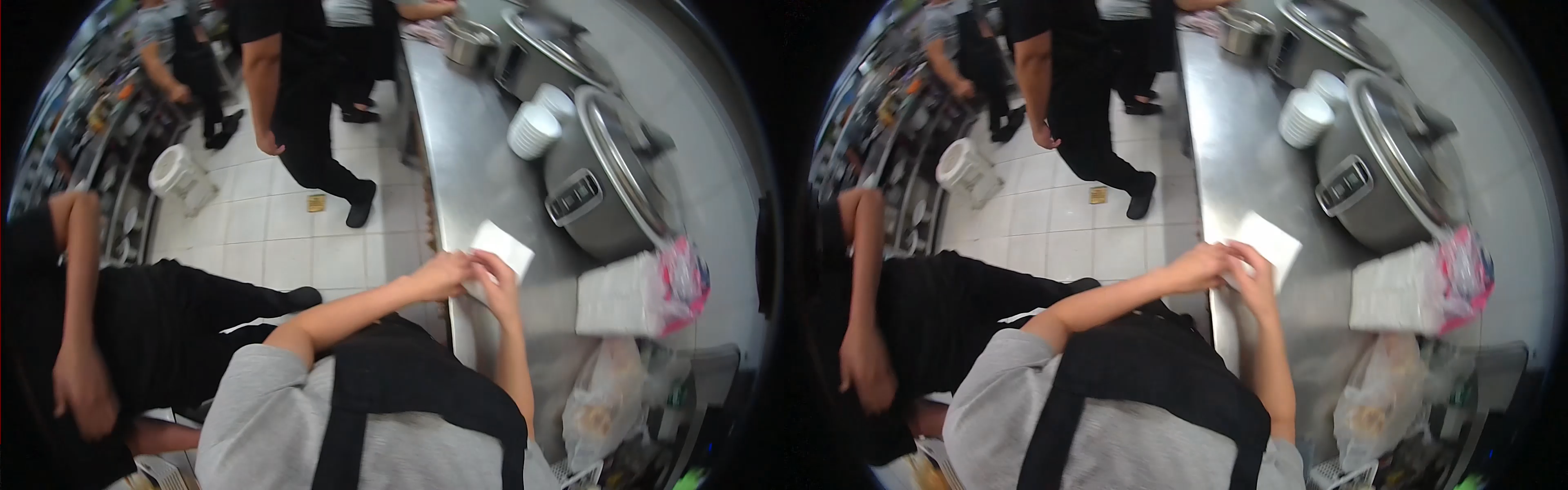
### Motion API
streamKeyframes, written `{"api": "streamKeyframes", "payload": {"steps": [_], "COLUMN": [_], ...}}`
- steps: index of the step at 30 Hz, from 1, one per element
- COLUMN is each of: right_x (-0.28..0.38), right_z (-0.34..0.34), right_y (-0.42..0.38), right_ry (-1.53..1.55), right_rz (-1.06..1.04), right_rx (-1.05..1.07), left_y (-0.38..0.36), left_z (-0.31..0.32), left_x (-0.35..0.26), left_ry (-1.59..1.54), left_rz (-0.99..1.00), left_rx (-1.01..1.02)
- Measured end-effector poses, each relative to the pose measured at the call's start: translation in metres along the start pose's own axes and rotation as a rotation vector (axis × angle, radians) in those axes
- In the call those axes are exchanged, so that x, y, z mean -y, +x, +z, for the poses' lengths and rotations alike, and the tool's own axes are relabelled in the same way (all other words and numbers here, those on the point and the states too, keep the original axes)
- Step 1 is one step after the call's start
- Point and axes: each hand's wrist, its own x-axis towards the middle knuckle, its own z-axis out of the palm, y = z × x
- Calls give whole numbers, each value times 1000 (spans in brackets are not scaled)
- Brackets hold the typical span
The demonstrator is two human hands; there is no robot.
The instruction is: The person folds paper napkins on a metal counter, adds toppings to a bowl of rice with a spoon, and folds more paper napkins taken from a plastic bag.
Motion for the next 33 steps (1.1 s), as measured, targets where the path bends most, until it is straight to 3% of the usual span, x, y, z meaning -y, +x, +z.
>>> {"api": "streamKeyframes", "payload": {"steps": [4, 7, 10, 13, 15, 20, 33], "right_x": [-21, -21, -22, -26, -28, -32, -18], "right_z": [-33, -35, -25, -23, -23, -27, -28], "right_y": [-15, -32, -44, -46, -48, -48, -44], "right_ry": [-401, -561, -623, -589, -562, -461, -530], "right_rz": [-20, -100, -101, -108, -88, -56, -50], "right_rx": [-97, 70, 69, 42, 19, 20, 76], "left_y": [-3, -7, -11, -15, -19, -19, -17], "left_z": [-11, -9, -14, -18, -23, -31, -32], "left_x": [-4, -2, -3, -8, -10, -9, -6], "left_ry": [17, -34, -47, -62, -75, -162, -117], "left_rz": [22, 20, 13, 7, 27, -37, 10], "left_rx": [-29, -38, -35, 18, -66, 70, 98]}}
